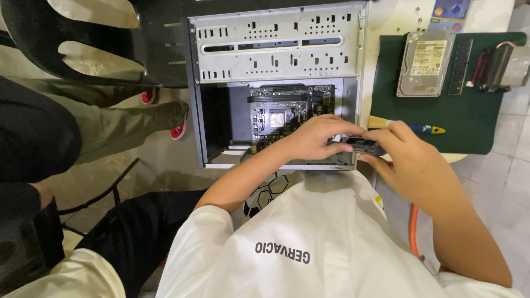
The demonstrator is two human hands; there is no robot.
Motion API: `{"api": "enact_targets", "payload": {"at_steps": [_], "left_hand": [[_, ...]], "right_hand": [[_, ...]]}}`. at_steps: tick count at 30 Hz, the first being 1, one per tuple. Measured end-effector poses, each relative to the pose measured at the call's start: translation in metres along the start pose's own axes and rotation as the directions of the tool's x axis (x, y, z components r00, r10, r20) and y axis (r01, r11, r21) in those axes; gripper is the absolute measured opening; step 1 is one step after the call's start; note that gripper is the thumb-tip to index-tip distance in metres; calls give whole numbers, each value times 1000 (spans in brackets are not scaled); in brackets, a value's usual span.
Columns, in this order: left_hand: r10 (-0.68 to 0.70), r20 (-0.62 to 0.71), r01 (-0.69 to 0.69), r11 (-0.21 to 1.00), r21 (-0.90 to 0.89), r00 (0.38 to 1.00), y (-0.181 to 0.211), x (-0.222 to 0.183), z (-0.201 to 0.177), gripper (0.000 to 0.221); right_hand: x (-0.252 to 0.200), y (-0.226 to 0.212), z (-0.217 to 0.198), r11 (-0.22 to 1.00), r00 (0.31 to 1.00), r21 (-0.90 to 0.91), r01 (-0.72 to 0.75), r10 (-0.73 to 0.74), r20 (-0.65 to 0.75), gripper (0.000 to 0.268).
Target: Connecting internal cables and securing components with a screwdriver inside a desktop computer case.
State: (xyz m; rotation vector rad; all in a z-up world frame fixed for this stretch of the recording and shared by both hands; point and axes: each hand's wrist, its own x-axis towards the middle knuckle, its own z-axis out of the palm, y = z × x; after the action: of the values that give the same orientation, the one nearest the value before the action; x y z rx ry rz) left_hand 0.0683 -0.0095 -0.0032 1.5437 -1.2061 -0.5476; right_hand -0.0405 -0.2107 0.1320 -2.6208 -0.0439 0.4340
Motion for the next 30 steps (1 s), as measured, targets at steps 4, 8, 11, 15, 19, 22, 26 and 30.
{"api": "enact_targets", "payload": {"at_steps": [4, 8, 11, 15, 19, 22, 26, 30], "left_hand": [[19, 43, -20, 1000, 24, 999, -6, 1, -22, 44], [-285, 210, 227, 938, 260, 935, -21, -21, -45, 41], [-447, 321, 373, 889, 266, 835, -21, -29, -46, 53], [-571, 338, 541, 820, 187, 748, -28, -35, -35, 57], [-589, 332, 543, 808, 229, 737, -39, -36, -26, 47], [-588, 346, 535, 809, 244, 732, -46, -39, -14, 45], [-437, 376, 415, 899, 142, 817, -72, -39, 16, 33], [-324, 505, 340, 938, 63, 800, -90, -30, 36, 25]], "right_hand": [[-4, 2, -16, 993, 993, 4, -119, 119, 2, 37], [-22, 15, -37, 986, 974, 26, -167, 169, -149, 38], [-35, 25, -42, 988, 959, 53, -147, 156, -235, 31], [-37, 24, -43, 982, 940, 118, -148, 177, -291, 26], [-32, 15, -40, 973, 934, 153, -172, 210, -287, 26], [-35, 13, -36, 977, 942, 122, -175, 202, -268, 28], [-34, 5, -32, 982, 958, 0, -191, 186, -216, 32], [-27, 3, -20, 976, 966, -18, -216, 211, -149, 34]]}}
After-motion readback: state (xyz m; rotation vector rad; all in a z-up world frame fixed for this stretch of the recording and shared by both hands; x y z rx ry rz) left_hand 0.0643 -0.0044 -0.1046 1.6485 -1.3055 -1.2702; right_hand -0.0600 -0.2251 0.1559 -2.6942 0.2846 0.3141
